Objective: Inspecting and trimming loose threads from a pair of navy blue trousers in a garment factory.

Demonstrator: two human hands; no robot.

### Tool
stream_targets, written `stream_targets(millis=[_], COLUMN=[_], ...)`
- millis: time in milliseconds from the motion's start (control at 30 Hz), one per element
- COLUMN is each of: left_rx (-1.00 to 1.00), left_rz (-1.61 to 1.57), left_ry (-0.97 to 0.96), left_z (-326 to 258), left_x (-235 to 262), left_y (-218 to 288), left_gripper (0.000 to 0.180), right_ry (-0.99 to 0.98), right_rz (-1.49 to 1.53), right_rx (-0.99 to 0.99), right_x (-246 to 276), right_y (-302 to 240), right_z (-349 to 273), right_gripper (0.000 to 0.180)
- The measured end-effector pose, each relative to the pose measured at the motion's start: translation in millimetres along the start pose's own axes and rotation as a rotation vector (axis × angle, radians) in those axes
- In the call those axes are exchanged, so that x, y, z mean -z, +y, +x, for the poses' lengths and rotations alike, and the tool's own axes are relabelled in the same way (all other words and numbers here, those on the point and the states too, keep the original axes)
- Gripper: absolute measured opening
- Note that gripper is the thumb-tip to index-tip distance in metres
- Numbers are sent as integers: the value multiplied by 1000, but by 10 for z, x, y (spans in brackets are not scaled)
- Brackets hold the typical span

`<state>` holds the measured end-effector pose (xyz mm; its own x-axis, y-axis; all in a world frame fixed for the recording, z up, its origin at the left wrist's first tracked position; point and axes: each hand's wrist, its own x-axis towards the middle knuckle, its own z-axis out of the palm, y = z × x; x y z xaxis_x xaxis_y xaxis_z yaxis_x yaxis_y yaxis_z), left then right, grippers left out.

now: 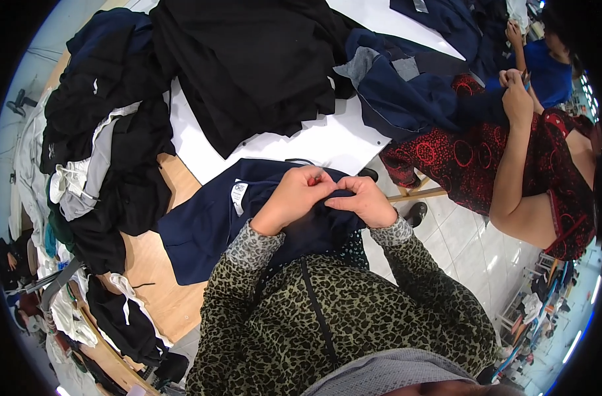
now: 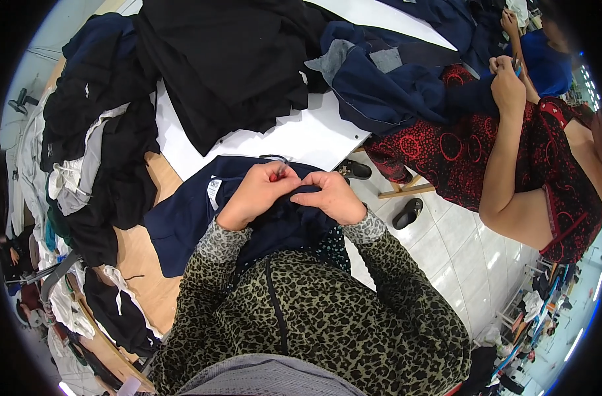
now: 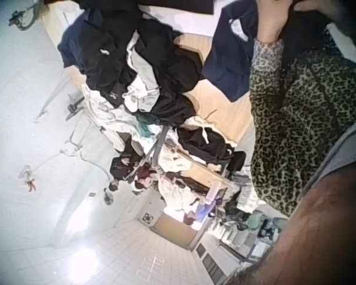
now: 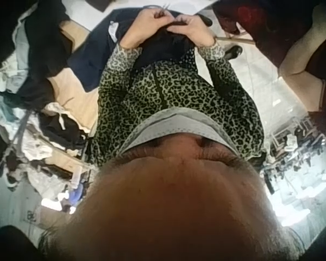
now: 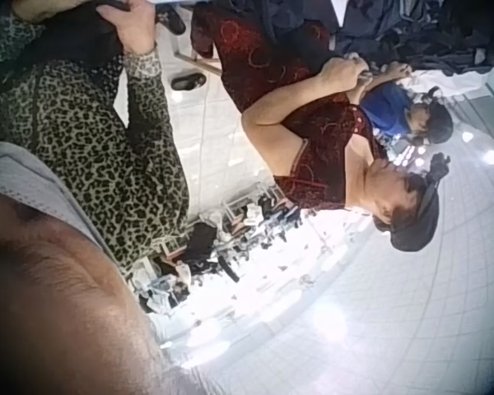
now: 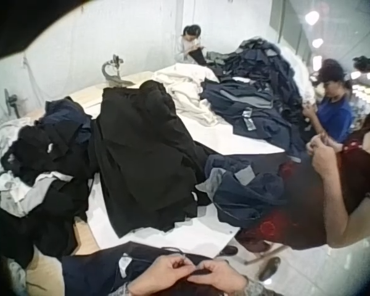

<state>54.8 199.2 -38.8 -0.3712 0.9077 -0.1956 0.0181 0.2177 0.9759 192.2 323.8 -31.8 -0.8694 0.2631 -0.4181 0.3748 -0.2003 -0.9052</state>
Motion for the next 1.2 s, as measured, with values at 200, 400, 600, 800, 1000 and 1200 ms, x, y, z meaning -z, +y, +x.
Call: stream_targets(millis=[200,400,600,800,1000,1200], left_rx=[200,9,88,15,143,8], left_rz=[-249,20,-156,120,-176,-14], left_ry=[120,17,-43,37,38,-18], left_z=[-13,-93,-72,-46,9,50], left_x=[118,185,50,1,36,22], left_y=[119,153,121,203,40,111], left_gripper=[17,28,30,17,15,15], right_ry=[-4,0,-2,9,4,-39], right_rz=[259,352,241,37,180,225], right_rx=[-86,-156,8,53,-13,-84], right_x=[84,166,111,76,90,138], right_y=[48,43,-10,-68,-40,10], right_z=[17,56,11,-11,27,52], right_gripper=[17,17,16,17,17,17])
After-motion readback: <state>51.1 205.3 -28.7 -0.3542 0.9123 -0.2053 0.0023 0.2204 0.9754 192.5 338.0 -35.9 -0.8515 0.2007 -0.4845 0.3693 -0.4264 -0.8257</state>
